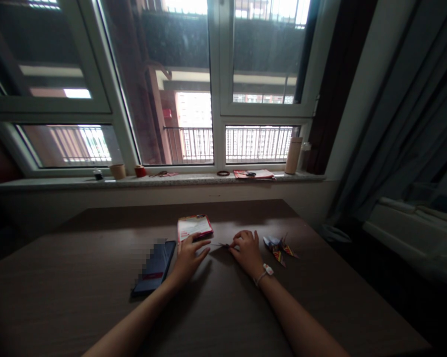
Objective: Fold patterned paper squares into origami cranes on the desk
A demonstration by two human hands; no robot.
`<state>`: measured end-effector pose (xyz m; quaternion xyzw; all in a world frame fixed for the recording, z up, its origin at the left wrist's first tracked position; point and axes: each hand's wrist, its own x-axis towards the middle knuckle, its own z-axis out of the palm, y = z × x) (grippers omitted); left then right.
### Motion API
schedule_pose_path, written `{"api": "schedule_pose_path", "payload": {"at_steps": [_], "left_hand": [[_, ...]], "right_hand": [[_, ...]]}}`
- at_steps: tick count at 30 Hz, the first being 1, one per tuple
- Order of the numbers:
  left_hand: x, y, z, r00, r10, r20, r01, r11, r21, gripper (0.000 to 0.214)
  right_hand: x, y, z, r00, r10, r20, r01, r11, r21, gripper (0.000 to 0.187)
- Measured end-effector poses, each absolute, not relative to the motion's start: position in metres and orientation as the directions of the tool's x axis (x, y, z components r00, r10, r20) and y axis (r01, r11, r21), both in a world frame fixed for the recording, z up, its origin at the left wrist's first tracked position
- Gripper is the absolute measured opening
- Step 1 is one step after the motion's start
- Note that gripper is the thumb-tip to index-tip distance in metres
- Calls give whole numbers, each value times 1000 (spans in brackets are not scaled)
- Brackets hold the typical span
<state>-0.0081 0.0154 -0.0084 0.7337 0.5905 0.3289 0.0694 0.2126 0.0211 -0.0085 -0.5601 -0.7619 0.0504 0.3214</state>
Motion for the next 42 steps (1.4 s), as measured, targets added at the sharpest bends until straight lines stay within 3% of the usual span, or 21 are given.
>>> {"api": "schedule_pose_path", "payload": {"at_steps": [6, 13, 21, 30, 42], "left_hand": [[-7, 11, -9, 130, 936, 328, 855, -273, 442, 27], [-4, 5, -6, 181, 961, 210, 910, -245, 335, 30], [-5, 7, -10, 165, 966, 198, 912, -226, 341, 37], [-2, 8, -11, 157, 970, 186, 905, -217, 367, 38], [-1, 11, -12, 239, 946, 218, 847, -313, 430, 21]], "right_hand": [[209, 19, -10, -301, 889, 344, 796, 433, -424, 14], [208, 15, -7, -338, 877, 342, 767, 467, -440, 19], [204, 17, -11, -353, 888, 295, 692, 460, -556, 22], [205, 20, -19, -365, 880, 303, 718, 473, -510, 25], [207, 23, -19, -326, 895, 305, 732, 443, -517, 28]]}}
